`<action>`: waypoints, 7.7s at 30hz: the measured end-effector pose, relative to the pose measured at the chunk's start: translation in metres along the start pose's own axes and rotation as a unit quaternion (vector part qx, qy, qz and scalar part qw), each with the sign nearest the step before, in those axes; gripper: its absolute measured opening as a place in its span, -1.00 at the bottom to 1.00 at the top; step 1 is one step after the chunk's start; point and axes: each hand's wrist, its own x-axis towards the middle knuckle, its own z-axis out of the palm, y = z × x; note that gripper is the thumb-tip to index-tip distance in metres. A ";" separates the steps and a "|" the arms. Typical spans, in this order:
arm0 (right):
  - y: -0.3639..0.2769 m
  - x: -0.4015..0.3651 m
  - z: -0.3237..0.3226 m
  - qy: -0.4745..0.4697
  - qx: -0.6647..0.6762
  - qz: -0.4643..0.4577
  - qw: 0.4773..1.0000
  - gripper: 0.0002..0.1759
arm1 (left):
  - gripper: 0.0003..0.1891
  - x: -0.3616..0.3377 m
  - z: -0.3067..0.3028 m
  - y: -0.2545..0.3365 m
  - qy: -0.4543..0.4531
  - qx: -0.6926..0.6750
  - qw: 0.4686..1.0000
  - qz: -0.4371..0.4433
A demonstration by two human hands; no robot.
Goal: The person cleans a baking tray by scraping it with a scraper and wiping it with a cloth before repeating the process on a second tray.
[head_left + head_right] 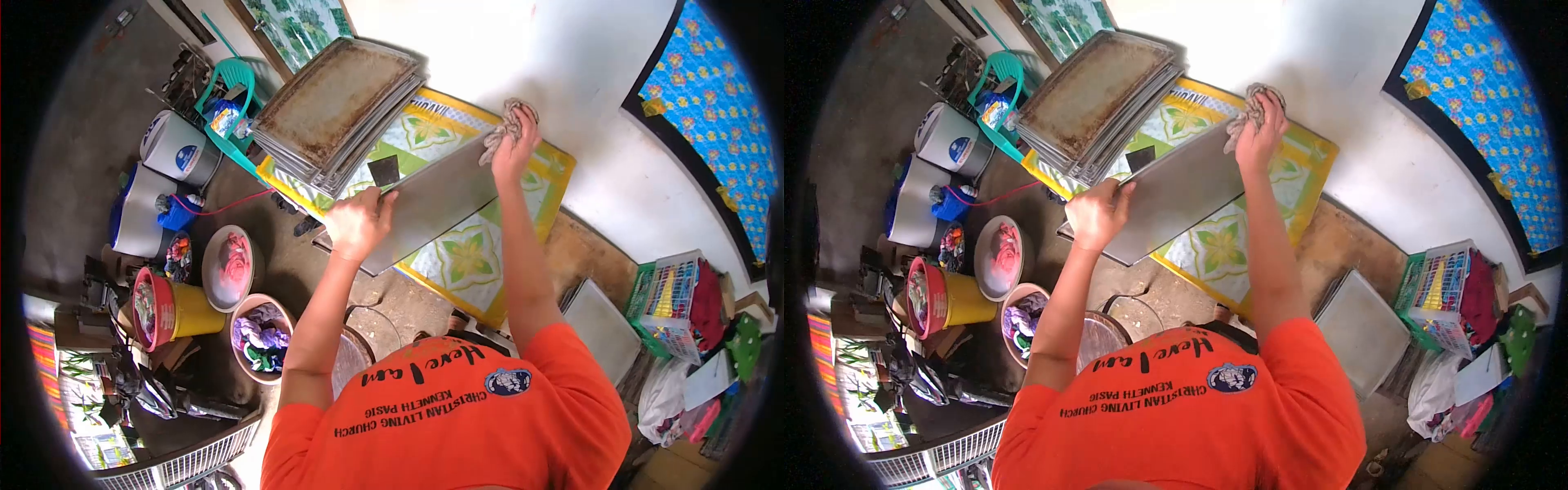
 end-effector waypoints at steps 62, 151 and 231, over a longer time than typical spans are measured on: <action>-0.079 0.013 -0.047 -0.353 -0.265 -0.057 0.896 -0.37 | -0.78 -0.012 -0.007 -0.004 -0.088 -0.029 0.996 -0.014; 0.091 -0.048 -0.039 -0.088 0.335 0.548 0.761 -0.63 | -0.64 -0.068 -0.008 -0.043 0.102 -0.148 0.941 -0.286; -0.016 -0.030 -0.033 -0.123 -0.158 0.169 0.965 -0.50 | -0.63 -0.003 0.008 -0.015 0.026 0.005 0.999 0.032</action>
